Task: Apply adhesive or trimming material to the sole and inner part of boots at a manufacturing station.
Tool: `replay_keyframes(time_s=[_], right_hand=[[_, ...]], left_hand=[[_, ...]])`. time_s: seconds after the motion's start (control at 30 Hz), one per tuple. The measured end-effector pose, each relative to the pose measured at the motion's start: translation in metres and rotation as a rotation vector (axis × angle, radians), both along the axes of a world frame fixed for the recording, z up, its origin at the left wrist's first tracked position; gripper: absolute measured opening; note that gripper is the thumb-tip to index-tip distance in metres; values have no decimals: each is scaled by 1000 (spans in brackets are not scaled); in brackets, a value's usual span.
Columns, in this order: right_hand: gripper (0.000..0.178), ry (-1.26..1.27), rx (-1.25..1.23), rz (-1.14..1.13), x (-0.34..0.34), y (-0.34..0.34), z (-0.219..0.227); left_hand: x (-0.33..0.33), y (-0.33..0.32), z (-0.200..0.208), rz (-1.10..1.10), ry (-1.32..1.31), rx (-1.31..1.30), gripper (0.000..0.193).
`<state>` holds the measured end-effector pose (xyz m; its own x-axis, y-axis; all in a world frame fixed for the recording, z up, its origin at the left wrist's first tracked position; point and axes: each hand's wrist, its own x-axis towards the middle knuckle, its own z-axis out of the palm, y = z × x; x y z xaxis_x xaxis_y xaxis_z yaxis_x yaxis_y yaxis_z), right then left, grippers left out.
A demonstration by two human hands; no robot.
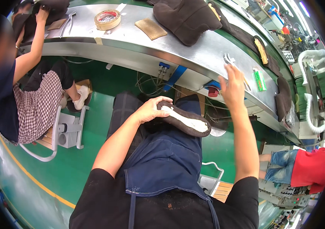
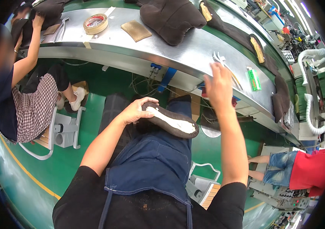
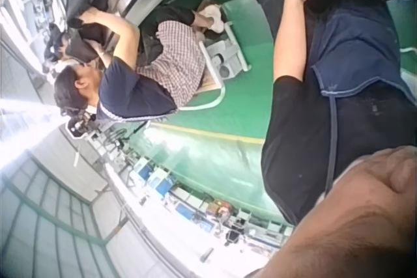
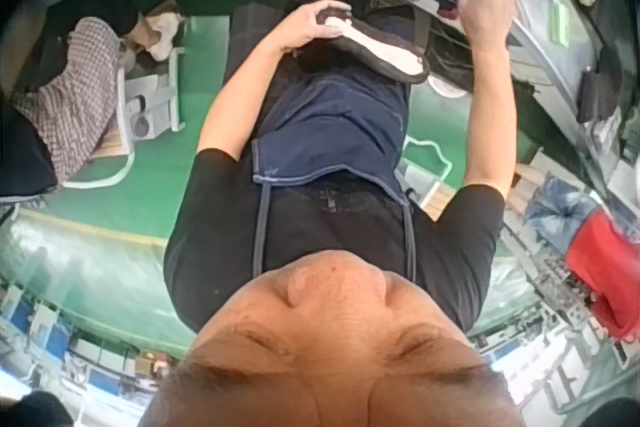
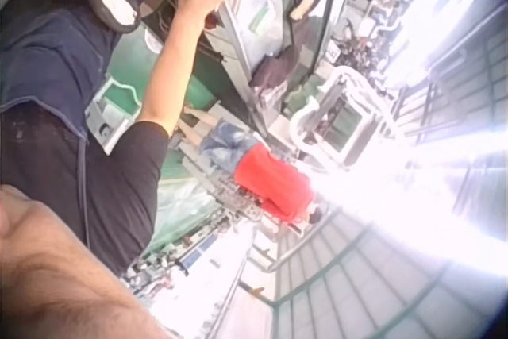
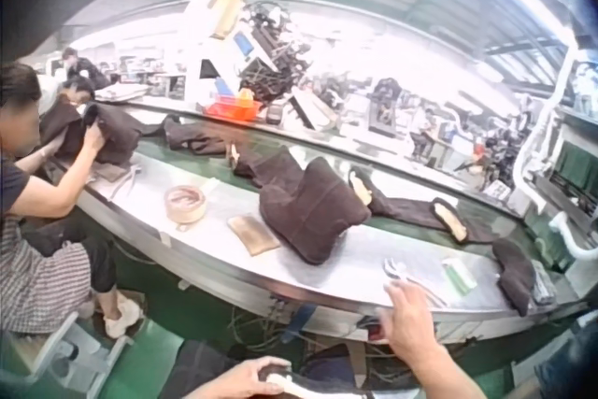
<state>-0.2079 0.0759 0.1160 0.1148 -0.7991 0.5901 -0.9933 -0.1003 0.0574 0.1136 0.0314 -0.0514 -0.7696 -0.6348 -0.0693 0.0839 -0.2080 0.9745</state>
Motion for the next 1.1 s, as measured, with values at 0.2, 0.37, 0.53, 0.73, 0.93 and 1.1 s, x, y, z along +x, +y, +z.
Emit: replay_keyframes(time_s=[0.2, 0.37, 0.53, 0.73, 0.93, 1.1], right_hand=[[106, -441, 832, 281, 76, 54, -50], [108, -107, 934, 109, 107, 66, -60], [91, -166, 913, 107, 104, 69, -55], [87, -294, 678, 213, 112, 81, 49], [87, -409, 521, 415, 122, 102, 121], [85, -489, 374, 470, 128, 103, 139]], left_hand=[[-1, 17, -15, 154, -4, 8, 73], [8, 58, -34, 557, 71, 259, 66], [28, 92, -49, 473, -91, 551, 55], [26, 128, -3, -84, -16, 528, 70], [-12, 118, 66, -64, 581, 368, 100], [-33, 110, 79, 94, 785, 450, 98]])
